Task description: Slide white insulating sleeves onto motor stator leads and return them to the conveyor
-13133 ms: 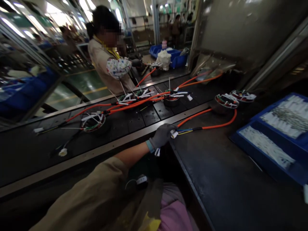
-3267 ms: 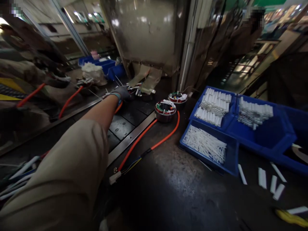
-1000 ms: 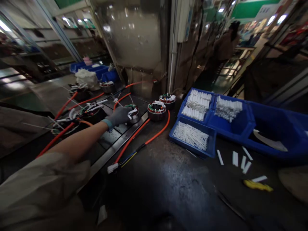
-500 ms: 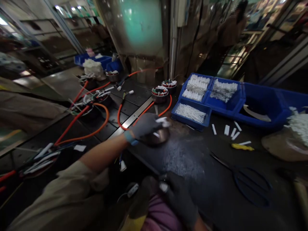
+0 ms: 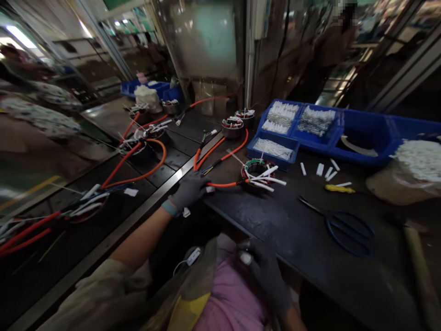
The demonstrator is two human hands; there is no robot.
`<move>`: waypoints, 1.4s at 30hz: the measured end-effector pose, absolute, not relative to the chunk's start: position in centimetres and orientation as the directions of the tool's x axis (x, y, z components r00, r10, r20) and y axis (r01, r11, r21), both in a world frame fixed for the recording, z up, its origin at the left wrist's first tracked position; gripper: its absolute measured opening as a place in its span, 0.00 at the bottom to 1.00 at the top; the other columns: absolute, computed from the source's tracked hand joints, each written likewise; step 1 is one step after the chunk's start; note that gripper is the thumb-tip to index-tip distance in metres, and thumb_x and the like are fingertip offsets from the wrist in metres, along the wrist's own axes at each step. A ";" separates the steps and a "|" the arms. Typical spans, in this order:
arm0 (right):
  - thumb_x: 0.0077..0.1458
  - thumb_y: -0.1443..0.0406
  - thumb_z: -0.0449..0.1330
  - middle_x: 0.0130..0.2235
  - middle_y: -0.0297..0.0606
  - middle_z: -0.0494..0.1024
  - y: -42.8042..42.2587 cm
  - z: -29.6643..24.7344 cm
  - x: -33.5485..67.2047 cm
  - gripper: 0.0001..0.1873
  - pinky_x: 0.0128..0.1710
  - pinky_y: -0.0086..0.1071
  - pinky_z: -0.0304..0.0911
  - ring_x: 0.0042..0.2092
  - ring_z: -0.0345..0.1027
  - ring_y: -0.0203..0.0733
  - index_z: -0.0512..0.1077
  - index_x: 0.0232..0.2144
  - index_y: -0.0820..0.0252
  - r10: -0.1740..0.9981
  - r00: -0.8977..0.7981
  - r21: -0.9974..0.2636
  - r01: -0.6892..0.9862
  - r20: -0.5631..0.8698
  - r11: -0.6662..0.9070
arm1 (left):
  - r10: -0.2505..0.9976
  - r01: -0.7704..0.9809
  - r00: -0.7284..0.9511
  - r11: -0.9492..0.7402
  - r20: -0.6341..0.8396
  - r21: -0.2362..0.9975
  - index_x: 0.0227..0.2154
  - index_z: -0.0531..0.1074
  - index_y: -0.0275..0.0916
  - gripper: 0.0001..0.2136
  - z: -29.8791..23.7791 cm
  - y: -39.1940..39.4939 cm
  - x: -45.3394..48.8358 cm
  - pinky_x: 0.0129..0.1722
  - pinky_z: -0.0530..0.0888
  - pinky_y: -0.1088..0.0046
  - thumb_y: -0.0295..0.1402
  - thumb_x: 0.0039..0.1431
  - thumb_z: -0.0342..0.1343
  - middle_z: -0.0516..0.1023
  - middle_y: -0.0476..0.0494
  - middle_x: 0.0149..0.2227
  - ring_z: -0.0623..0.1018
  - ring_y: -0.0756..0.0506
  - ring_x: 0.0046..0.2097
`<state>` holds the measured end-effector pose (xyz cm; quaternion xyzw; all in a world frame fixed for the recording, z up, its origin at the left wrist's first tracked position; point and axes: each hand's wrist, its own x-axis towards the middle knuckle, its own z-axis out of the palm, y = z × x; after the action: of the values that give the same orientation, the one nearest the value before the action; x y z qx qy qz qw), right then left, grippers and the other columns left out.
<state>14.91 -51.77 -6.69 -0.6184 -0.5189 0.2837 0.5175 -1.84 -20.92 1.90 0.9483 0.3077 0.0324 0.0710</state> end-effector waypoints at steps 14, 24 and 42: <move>0.68 0.54 0.61 0.36 0.40 0.85 -53.4 -6.2 14.2 0.16 0.37 0.31 0.73 0.34 0.78 0.43 0.83 0.37 0.58 0.948 0.230 -0.947 0.283 0.219 0.150 | 0.457 0.474 0.853 -0.475 -0.253 0.741 0.46 0.76 0.35 0.18 -0.9 -39.8 8.6 0.43 0.75 0.70 0.43 0.76 0.47 0.81 0.39 0.40 0.81 0.44 0.40; 0.66 0.52 0.66 0.39 0.38 0.86 -57.0 -6.1 13.8 0.13 0.41 0.30 0.77 0.40 0.82 0.44 0.85 0.40 0.51 0.900 0.410 -0.980 0.185 0.148 0.077 | 0.551 -0.152 0.813 -0.109 0.187 0.982 0.53 0.77 0.38 0.15 -2.8 -41.3 10.2 0.66 0.70 0.59 0.32 0.64 0.61 0.77 0.34 0.60 0.75 0.40 0.63; 0.74 0.56 0.57 0.42 0.43 0.84 -49.2 -3.4 8.2 0.16 0.41 0.34 0.74 0.42 0.79 0.43 0.83 0.43 0.56 0.889 -0.051 -0.751 0.514 0.455 0.414 | 0.270 0.185 0.918 0.356 -0.291 0.916 0.51 0.83 0.35 0.21 -6.1 -39.0 -11.1 0.61 0.73 0.57 0.47 0.65 0.64 0.83 0.35 0.50 0.80 0.37 0.54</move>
<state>8.24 -49.21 -3.44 -0.5032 -0.6970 0.1992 0.4704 -11.15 -38.95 -6.12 0.5666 0.2007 0.0264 0.7987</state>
